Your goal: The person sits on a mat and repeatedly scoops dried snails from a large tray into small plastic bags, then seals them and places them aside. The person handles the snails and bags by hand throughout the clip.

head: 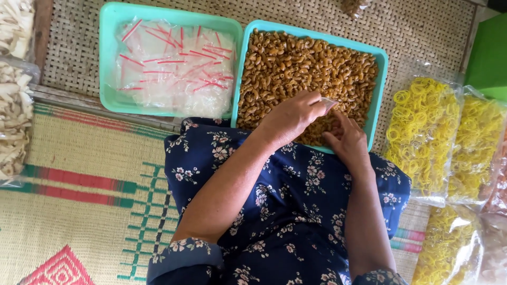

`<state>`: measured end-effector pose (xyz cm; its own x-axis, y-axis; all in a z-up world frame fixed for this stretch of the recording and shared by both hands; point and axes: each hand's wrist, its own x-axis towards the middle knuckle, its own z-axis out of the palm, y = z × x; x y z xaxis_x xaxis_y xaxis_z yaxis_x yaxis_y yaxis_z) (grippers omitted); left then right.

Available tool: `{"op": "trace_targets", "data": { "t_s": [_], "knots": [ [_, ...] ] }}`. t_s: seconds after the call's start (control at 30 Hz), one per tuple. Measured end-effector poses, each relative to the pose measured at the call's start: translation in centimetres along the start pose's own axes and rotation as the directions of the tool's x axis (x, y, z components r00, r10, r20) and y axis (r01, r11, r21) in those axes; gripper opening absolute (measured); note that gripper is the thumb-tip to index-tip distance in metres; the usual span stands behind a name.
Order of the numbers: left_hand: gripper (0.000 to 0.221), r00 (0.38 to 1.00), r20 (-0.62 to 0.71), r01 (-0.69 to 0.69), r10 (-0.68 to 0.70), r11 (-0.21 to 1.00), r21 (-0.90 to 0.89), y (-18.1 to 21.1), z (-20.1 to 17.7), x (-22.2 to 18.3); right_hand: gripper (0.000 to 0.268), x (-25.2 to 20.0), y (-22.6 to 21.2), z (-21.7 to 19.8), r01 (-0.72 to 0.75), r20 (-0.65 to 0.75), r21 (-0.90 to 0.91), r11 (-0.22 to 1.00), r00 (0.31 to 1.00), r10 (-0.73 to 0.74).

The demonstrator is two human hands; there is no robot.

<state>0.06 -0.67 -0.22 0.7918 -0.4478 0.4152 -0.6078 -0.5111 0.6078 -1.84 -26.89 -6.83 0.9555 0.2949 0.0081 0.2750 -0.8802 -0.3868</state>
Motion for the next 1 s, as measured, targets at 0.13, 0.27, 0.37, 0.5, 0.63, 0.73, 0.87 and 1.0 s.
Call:
{"op": "trace_targets", "data": {
  "t_s": [0.13, 0.27, 0.37, 0.5, 0.63, 0.73, 0.87, 1.0],
  "knots": [
    [0.014, 1.0, 0.023, -0.003, 0.002, 0.999, 0.036, -1.0, 1.6, -0.2, 0.054, 1.1, 1.0, 1.5, 0.072, -0.113, 0.018, 0.997, 0.991, -0.069],
    [0.013, 1.0, 0.025, -0.005, 0.005, 1.0, 0.026, -0.9, 1.4, -0.2, 0.039, 1.7, -1.3, -0.2, 0.084, -0.16, 0.132, 0.988, 0.985, -0.062],
    [0.013, 1.0, 0.029, -0.004, 0.004, 1.0, 0.015, -0.8, 1.2, -0.1, 0.032, 1.4, -1.5, -0.7, 0.1, -0.164, 0.152, 0.983, 0.984, -0.075],
    [0.014, 1.0, 0.027, -0.015, 0.013, 0.998, 0.054, -0.7, 1.2, -0.2, 0.025, 0.8, 0.3, -0.2, 0.13, -0.148, 0.144, 0.981, 0.983, -0.109],
    [0.018, 0.999, -0.012, -0.03, 0.03, 0.999, 0.038, -1.0, 2.1, -0.6, 0.022, 0.8, -2.2, -2.7, 0.15, -0.181, 0.133, 0.98, 0.976, -0.124],
    [0.016, 0.998, -0.023, -0.055, 0.056, 0.998, 0.04, -0.3, 1.6, -0.6, 0.017, 1.0, -4.7, -5.7, 0.171, -0.235, 0.136, 0.976, 0.962, -0.136],
    [0.018, 0.993, -0.048, -0.106, 0.109, 0.992, 0.073, 0.7, 1.2, -0.3, 0.021, 2.2, -7.7, -8.4, 0.256, -0.284, 0.118, 0.959, 0.935, -0.214],
    [0.019, 0.99, -0.056, -0.123, 0.132, 0.984, 0.132, 0.4, 1.9, 0.0, 0.028, 2.7, -10.2, -10.3, 0.32, -0.25, 0.152, 0.935, 0.928, -0.276]
  ]
}}
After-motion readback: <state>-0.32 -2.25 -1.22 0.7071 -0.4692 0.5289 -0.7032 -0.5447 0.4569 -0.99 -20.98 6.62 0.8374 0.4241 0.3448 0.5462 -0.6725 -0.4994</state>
